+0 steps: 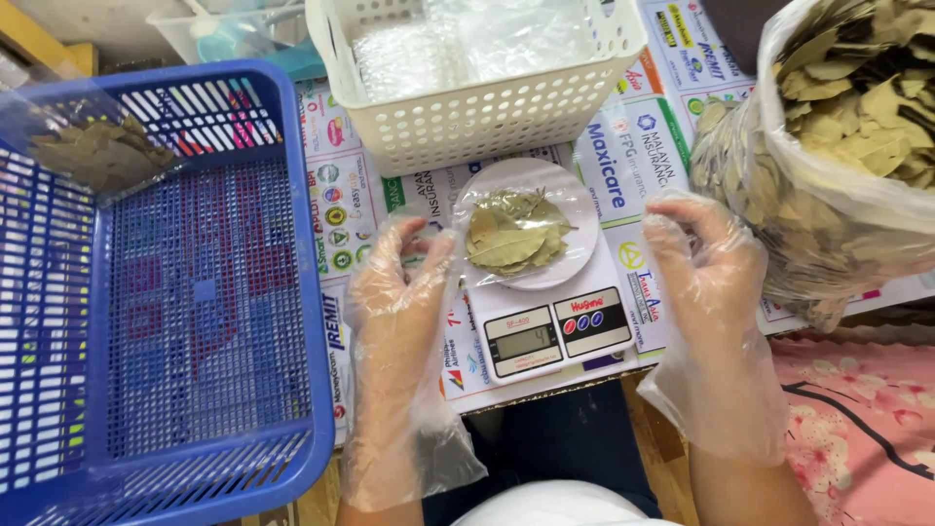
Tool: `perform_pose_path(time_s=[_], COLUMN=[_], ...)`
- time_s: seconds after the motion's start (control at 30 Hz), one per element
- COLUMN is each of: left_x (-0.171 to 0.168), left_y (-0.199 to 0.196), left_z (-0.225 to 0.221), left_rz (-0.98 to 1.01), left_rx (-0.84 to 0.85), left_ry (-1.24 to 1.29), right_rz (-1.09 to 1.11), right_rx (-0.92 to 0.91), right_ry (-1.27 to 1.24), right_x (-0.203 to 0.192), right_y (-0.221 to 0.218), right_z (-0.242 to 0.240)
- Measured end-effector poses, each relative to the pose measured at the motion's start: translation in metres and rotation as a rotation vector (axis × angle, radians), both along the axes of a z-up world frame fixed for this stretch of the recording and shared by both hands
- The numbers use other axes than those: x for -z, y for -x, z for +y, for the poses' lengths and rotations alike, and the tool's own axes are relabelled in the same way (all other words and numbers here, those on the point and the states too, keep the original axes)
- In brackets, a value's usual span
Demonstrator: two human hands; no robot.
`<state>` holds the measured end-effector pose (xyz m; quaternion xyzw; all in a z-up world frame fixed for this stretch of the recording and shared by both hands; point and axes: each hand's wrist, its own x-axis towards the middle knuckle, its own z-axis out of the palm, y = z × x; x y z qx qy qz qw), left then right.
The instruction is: Packaging dried leaves into small plastic bags and organizing them into a basket.
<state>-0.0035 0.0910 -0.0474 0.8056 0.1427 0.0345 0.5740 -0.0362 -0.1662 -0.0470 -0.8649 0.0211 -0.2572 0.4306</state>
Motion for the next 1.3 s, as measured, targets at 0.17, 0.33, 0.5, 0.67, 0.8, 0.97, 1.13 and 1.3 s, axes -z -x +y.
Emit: perform_pose_path(time_s=[0.17, 0.33, 0.5, 0.67, 0.8, 0.97, 1.13, 1.3], left_x=[-0.033, -0.048, -0.049, -0.059, -0.047, -0.078, -0.069, -0.053], left_y=[0.0, -0.001, 0.0, 0.005, 0.007, 0.008, 0.011, 0.012], left_z=[-0.014, -0.012, -0.017, -0.024, -0.02, -0.034, -0.031, -0.021], left_rz=[0.247, 0.393, 0.333, 0.337, 0.238, 0.37, 0.326, 0.277], left_rx=[0.037, 0.041, 0.019, -0.047, -0.051, -0.106, -0.094, -0.082], left_ry=[0.131, 0.009, -0.006, 0.072, 0.119, 0.214, 0.242, 0.19], right_rz=[-0.024, -0.24, -0.134, 0.199, 0.035, -0.06, 0.177, 0.406], right_rx=[0.045, -0.022, 0.067, 0.044, 0.167, 0.036, -0.043, -0.052], right_ry=[0.384, 0.631, 1.307, 1.067, 0.999, 0.668, 0.854, 0.896], right_x=[-0.094, -0.074, -0.117, -0.103, -0.129, -0.146, -0.151, -0.146], right_y=[0.047, -0.009, -0.071, -0.101, -0.054, -0.031, -0.082, -0.105], right_z=[0.02, -0.133, -0.172, -0.17, -0.127, -0.101, -0.117, -0.11])
